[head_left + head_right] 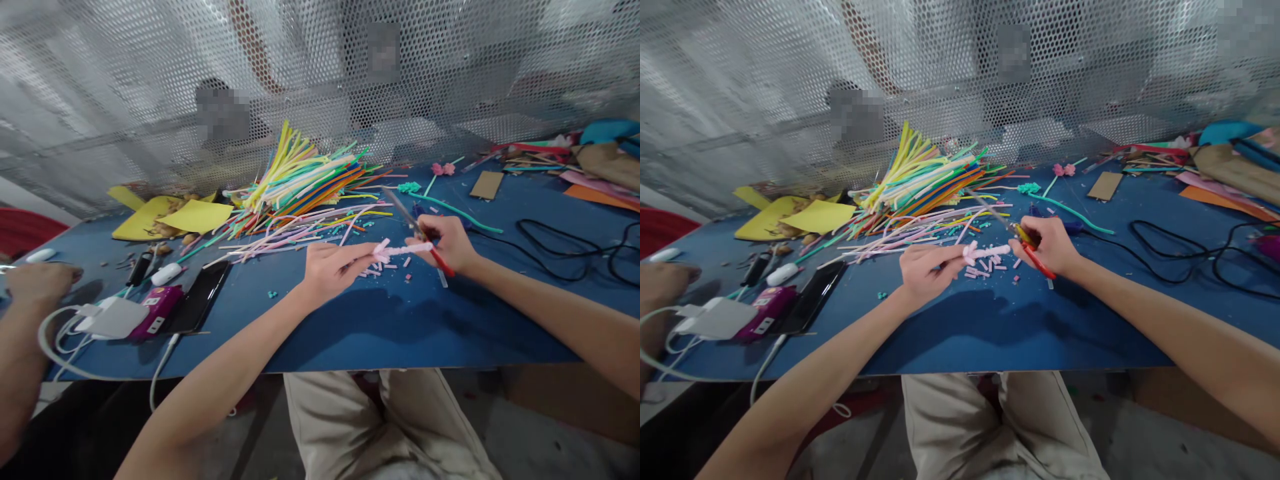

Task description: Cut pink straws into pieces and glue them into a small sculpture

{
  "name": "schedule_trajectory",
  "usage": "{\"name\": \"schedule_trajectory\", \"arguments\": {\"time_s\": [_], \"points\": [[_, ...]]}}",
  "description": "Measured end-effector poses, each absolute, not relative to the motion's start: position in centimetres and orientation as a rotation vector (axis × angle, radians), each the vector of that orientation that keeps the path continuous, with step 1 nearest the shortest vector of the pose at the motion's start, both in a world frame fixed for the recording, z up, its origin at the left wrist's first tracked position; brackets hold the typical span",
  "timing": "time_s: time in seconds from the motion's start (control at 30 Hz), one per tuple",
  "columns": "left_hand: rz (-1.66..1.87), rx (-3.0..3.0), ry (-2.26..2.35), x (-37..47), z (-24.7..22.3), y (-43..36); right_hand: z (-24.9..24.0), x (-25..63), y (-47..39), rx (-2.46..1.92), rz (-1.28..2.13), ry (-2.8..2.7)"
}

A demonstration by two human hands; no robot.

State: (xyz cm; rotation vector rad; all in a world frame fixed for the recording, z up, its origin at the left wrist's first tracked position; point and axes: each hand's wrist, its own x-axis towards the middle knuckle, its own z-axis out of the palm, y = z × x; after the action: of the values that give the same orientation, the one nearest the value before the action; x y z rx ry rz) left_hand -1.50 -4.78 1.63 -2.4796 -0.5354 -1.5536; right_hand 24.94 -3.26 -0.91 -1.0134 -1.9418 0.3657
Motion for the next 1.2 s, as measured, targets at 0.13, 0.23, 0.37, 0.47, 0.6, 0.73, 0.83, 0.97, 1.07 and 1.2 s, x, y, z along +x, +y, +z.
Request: {"name": "schedule_trajectory", "arguments": {"time_s": [0.13, 0.23, 0.37, 0.47, 0.6, 0.73, 0.83, 0.97, 1.07, 1.2], "points": [[-1.438, -2.459, -0.521, -1.6, 2.0, -4.9, -0.2, 26.6, -1.5, -1.111, 0.431, -1.702], [-1.322, -2.512, -0.576, -1.7, 2.2, -4.9, 0.0, 29.9, 1.2, -1.206, 0.312, -1.616], [-1.174, -2.526, -0.749, -1.8, 1.8, -4.6, -1.4, 36.4, 5.5, -1.353, -0.096, -1.73], [-1.162, -2.506, -0.752, -1.9, 1.4, -4.4, -3.1, 40.7, 7.9, -1.445, -0.226, -1.746], [-1.125, -2.516, -0.702, -2.0, 1.2, -4.3, -4.1, 43.4, 9.1, -1.643, -0.253, -1.875], [-1.082, -2.504, -0.632, -2.1, 1.3, -4.4, -1.6, 40.8, 6.6, -1.562, -0.315, -1.852], [-1.041, -2.496, -0.587, -2.2, 1.4, -4.3, 1.7, 35.6, 2.6, -1.384, -0.221, -1.875], [-0.948, -2.476, -0.573, -2.3, 1.6, -4.3, 4.2, 28.8, -2.5, -1.016, -0.123, -2.12], [-0.881, -2.479, -0.602, -2.3, 1.6, -4.4, 4.2, 26.5, -4.5, -0.851, -0.051, -2.234], [-0.807, -2.471, -0.658, -2.3, 1.6, -4.5, 3.4, 25.8, -5.2, -0.705, 0.003, -2.293]]}}
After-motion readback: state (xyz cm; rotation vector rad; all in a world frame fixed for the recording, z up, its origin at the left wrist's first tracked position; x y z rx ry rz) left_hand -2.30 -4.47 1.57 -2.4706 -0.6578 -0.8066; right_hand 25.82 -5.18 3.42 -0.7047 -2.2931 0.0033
